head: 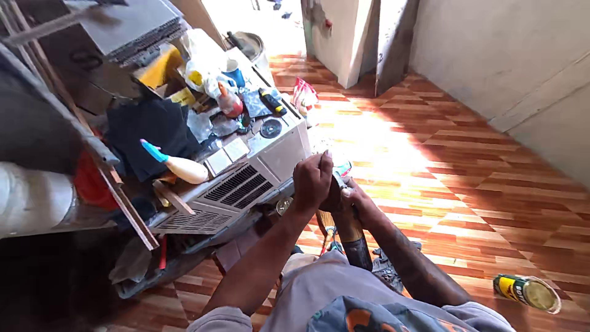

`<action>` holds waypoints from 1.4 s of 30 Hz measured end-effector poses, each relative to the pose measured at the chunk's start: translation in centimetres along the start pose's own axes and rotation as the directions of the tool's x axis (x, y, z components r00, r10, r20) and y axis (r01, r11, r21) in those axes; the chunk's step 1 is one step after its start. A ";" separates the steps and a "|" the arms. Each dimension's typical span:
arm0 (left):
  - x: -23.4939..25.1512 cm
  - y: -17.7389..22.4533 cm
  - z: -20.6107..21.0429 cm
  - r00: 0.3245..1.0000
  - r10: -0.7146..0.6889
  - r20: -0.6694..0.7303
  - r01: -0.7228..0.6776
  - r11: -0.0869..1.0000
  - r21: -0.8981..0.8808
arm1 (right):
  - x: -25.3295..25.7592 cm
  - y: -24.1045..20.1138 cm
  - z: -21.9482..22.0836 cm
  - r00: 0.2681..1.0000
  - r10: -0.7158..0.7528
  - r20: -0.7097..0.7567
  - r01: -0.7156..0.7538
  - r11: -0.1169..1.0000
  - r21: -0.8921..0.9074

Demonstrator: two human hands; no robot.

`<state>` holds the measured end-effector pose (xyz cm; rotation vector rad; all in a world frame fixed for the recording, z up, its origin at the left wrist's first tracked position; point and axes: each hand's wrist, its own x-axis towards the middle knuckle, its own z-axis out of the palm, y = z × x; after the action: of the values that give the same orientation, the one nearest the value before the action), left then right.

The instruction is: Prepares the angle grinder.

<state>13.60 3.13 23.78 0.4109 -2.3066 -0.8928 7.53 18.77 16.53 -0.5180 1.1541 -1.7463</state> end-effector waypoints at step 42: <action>22.3 -1.5 7.3 0.775 0.448 0.446 0.594 -0.272 -0.757 | 13.5 -7.1 -16.1 0.937 -0.349 -0.011 0.302 0.828 -0.472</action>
<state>-7.94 -5.09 28.34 -0.6940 -0.8485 -3.0065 -14.13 15.35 13.29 -0.9788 1.6480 -1.7900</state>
